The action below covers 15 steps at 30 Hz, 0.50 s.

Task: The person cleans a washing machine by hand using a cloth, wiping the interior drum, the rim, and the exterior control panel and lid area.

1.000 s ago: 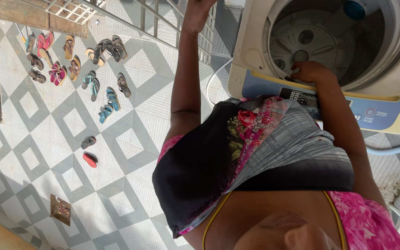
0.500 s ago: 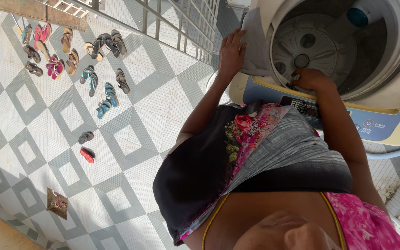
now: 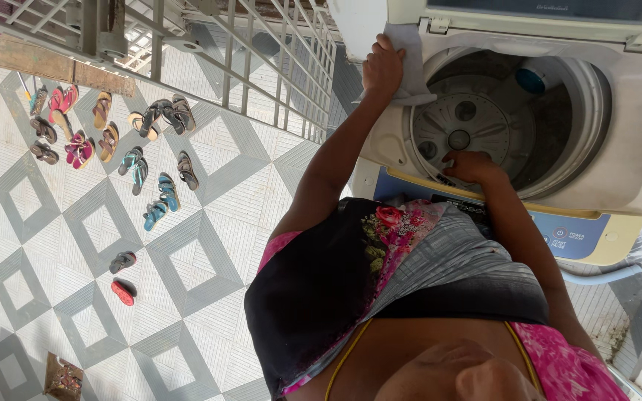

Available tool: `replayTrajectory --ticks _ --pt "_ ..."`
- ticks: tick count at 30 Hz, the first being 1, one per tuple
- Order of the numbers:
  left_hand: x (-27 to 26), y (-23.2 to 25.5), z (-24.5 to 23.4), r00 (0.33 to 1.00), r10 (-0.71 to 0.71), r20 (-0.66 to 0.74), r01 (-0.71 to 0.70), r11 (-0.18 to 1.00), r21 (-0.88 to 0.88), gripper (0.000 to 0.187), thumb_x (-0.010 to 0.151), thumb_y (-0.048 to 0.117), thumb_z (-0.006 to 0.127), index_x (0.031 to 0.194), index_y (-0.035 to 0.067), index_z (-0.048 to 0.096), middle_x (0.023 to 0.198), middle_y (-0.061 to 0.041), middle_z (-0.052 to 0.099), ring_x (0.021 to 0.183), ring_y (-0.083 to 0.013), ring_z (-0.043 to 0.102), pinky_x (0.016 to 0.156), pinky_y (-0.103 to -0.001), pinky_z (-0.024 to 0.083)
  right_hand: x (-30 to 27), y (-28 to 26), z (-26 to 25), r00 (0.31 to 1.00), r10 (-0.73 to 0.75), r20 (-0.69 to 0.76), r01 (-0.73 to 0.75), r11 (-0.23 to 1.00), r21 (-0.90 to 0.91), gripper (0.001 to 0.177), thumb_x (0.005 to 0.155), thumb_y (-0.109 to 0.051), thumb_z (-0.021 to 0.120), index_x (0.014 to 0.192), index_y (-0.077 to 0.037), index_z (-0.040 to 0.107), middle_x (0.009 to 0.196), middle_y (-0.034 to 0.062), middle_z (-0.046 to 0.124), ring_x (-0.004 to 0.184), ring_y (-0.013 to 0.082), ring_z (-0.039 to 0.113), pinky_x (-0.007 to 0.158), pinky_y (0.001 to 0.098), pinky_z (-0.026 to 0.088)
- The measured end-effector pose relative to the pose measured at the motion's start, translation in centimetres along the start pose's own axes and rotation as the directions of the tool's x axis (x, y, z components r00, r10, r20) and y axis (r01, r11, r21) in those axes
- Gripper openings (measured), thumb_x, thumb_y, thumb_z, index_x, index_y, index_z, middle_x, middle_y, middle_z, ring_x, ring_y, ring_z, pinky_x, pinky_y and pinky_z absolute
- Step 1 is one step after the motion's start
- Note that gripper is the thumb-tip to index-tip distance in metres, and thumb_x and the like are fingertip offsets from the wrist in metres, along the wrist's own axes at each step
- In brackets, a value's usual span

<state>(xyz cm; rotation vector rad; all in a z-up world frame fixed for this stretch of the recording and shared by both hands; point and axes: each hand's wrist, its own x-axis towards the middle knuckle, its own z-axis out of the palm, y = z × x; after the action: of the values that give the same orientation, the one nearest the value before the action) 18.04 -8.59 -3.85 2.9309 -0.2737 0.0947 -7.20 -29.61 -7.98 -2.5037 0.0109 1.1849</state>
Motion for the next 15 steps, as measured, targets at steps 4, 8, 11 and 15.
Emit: replayTrajectory --ticks 4,8,11,15 --pt "0.8 1.0 -0.1 0.997 0.012 -0.078 -0.002 0.991 0.135 0.085 0.102 0.055 0.052 0.146 -0.014 0.029 0.11 -0.02 0.063 0.088 -0.0282 0.073 0.074 -0.039 0.062 0.3 0.4 0.2 1.0 -0.014 -0.004 0.014 1.0 0.008 0.061 0.095 -0.05 0.064 0.148 -0.022 0.056 0.129 0.0061 0.074 0.115 0.0253 0.071 0.1 0.039 0.053" --pt "-1.0 0.7 0.0 0.949 0.22 -0.227 -0.129 0.925 0.358 0.088 0.101 0.048 0.055 0.152 -0.015 0.021 0.143 -0.038 0.049 0.096 -0.0325 0.069 0.078 -0.04 0.061 0.4 0.3 0.1 1.0 0.006 -0.015 -0.005 1.0 0.029 0.061 0.095 -0.049 0.064 0.149 -0.022 0.056 0.13 0.007 0.074 0.116 0.0262 0.07 0.1 0.0403 0.053" --pt "-2.7 0.6 -0.1 0.869 0.333 -0.368 -0.196 0.911 0.362 0.087 0.097 0.046 0.057 0.159 0.004 0.013 0.151 -0.043 0.033 0.115 -0.0429 0.063 0.082 -0.044 0.062 0.2 0.3 0.1 1.0 0.02 -0.016 -0.019 0.999 0.047 0.062 0.094 -0.048 0.065 0.15 -0.023 0.055 0.132 0.0078 0.072 0.118 0.027 0.069 0.101 0.0406 0.053" --pt "-2.7 0.5 -1.1 0.899 0.328 -0.29 -0.241 0.924 0.298 0.084 0.097 0.043 0.059 0.162 0.021 0.011 0.155 -0.043 0.024 0.12 -0.045 0.059 0.087 -0.045 0.061 0.2 0.2 0.2 1.0 0.024 -0.01 -0.023 0.999 0.032 0.063 0.094 -0.05 0.065 0.15 -0.023 0.055 0.136 0.0081 0.069 0.121 0.0264 0.067 0.103 0.0397 0.052"
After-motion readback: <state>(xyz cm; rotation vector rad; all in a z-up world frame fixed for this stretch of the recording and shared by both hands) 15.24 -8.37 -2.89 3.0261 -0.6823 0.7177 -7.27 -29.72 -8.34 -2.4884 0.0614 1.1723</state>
